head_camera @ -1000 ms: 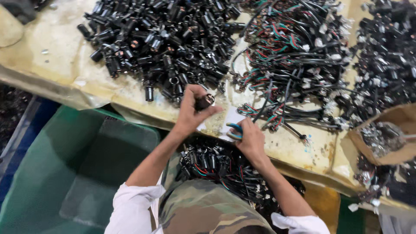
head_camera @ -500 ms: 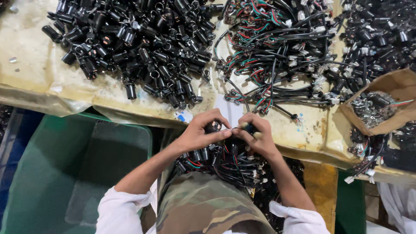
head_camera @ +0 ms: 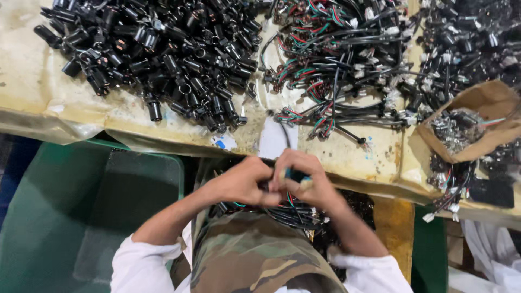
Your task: The person repeatedly picks up black cylindrical components and wire harnesses from a table, uses pliers to strip or adjust wires, and assembles the components together. The person places the assembled units into a green bin below the table.
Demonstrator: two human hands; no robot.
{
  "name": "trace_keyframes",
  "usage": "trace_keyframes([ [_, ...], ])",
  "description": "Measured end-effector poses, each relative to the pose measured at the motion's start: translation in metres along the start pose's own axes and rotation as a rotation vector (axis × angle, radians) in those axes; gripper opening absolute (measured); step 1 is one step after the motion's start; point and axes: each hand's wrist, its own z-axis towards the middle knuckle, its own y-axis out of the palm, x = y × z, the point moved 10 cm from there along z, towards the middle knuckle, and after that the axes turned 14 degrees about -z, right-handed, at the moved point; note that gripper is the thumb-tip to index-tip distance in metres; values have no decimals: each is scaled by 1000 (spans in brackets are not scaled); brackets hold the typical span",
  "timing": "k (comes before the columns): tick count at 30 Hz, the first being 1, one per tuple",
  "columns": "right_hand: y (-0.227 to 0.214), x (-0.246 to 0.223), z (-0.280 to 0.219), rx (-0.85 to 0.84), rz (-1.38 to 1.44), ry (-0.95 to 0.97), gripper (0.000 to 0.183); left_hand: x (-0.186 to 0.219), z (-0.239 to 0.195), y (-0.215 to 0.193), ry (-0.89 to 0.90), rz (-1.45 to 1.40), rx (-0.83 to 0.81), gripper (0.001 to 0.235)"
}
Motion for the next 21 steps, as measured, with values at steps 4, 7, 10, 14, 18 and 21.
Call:
trace_keyframes([
  [4, -4, 3, -29, 267, -174, 76, 19, 20, -12, -16, 110, 202, 275, 24],
  [7, -19, 3, -60, 298, 658, -17, 40, 29, -19, 8, 162, 216, 336, 21],
  [10, -6, -2, -72, 133, 1260, -43, 62, 30, -24, 52, 215, 261, 217, 25],
  [14, 17, -8, -67, 97, 1210, -74, 63, 13, -28, 66, 212, 181, 215, 31],
  [18, 5, -23, -71, 268, 861, -247, 62, 3, -27, 61, 253, 49, 279, 31],
  [21, 4, -14, -61, 152, 993, -84, 58, 6, -23, 54, 248, -30, 316, 32],
])
